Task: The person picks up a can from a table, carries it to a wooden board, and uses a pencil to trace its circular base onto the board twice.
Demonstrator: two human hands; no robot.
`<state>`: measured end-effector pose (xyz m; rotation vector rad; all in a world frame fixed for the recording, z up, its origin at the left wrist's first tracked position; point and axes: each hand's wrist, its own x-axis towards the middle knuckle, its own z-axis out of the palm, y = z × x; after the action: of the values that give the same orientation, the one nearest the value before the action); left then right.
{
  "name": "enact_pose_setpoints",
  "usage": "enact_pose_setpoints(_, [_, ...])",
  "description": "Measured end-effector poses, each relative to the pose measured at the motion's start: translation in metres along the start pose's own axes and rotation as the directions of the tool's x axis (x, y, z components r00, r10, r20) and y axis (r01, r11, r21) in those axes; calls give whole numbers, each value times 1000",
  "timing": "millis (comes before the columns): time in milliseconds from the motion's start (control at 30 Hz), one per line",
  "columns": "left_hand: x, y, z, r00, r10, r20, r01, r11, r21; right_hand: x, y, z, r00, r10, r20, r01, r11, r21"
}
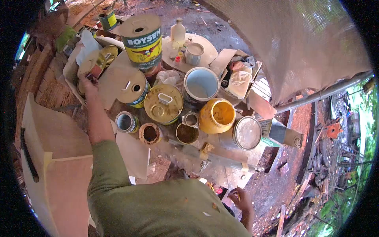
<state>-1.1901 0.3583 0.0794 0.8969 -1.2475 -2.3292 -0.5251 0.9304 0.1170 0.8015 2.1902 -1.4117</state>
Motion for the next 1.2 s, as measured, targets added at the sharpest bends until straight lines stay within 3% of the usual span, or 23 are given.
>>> enact_pose_setpoints(100, [-31,19,-18,993,96,76,-105,987,126,-6,10,0,1000,16,11,-16,1000,26])
enact_pose_setpoints(133, [-19,16,-22,990,138,-29,-134,986,97,-6,8,1,1000,28,12,-28,998,55])
enact_pose_setpoints(267, [-9,23,-48,989,116,-91,-105,988,111,-1,13,0,998,55,14,-55,998,11])
enact_pose_setpoints(333, [3,22,-71,947,189,260,-264,918,296,3,5,-2,999,36,16,-35,999,-28])
enact_pose_setpoints(367, [6,29,-78,948,188,258,-263,917,298,4,3,-2,1000,19,16,-18,998,-64])
enact_pose_setpoints(433, [-6,60,-79,997,-26,69,-39,609,792,8,11,-1,1000,8,19,-7,1000,-31])
enact_pose_setpoints(467, [-7,70,-78,997,-24,68,-40,606,795,11,16,0,1000,-7,20,7,1000,5])
enact_pose_setpoints(533, [-12,84,-71,985,58,159,-161,15,987,17,27,-1,1000,8,25,-7,999,-48])
enact_pose_setpoints(600, [-43,61,-53,894,154,420,-399,-149,905,23,29,1,1000,1,18,2,990,-140])
enact_pose_setpoints(667, [-142,38,-23,840,-309,446,-384,242,891,27,2,2,1000,-10,24,13,988,-156])
enact_pose_setpoints(700, [-180,17,-20,749,-489,448,-347,287,893,28,-9,2,999,-21,37,27,984,-179])
enact_pose_setpoints(767, [-204,-22,-19,661,-542,519,-696,-183,695,29,-12,2,996,-80,38,84,990,-112])
enact_pose_setpoints(800, [-211,-43,-25,658,-543,522,-699,-181,692,28,-15,2,996,-83,29,87,984,-154])
enact_pose_setpoints(833, [-216,-63,-35,755,-232,613,-653,-182,735,27,-18,2,996,-84,22,87,978,-192])
enact_pose_setpoints(867, [-222,-74,-39,769,105,630,-611,-163,774,25,-23,2,997,-81,19,83,980,-182])
enact_pose_setpoints(967, [-251,-77,-23,786,262,560,-527,-190,828,24,-31,3,999,-31,-8,29,985,-168])
enact_pose_setpoints(1000, [-248,-85,-21,782,252,570,-537,-190,822,29,-26,4,997,-81,12,81,997,-4])
enact_pose_setpoints(1033, [-239,-101,-20,775,257,577,-583,-63,810,34,-42,5,990,-136,22,131,978,160])
enact_pose_setpoints(1067, [-229,-117,-20,769,262,583,-617,64,784,38,-65,3,998,-58,40,49,979,197])
enact_pose_setpoints(1100, [-214,-133,-23,765,258,590,-623,63,780,49,-78,4,991,-129,27,121,970,213])
enact_pose_setpoints(1133, [-196,-149,-24,617,489,616,-610,-197,767,57,-101,2,983,-183,35,172,964,203])
enact_pose_setpoints(1167, [-185,-157,-20,396,653,645,-505,-431,747,62,-128,2,971,-239,1,237,963,132])
enact_pose_setpoints(1200, [-191,-145,-11,393,652,649,-511,-432,743,70,-147,1,948,-317,-3,316,945,78])
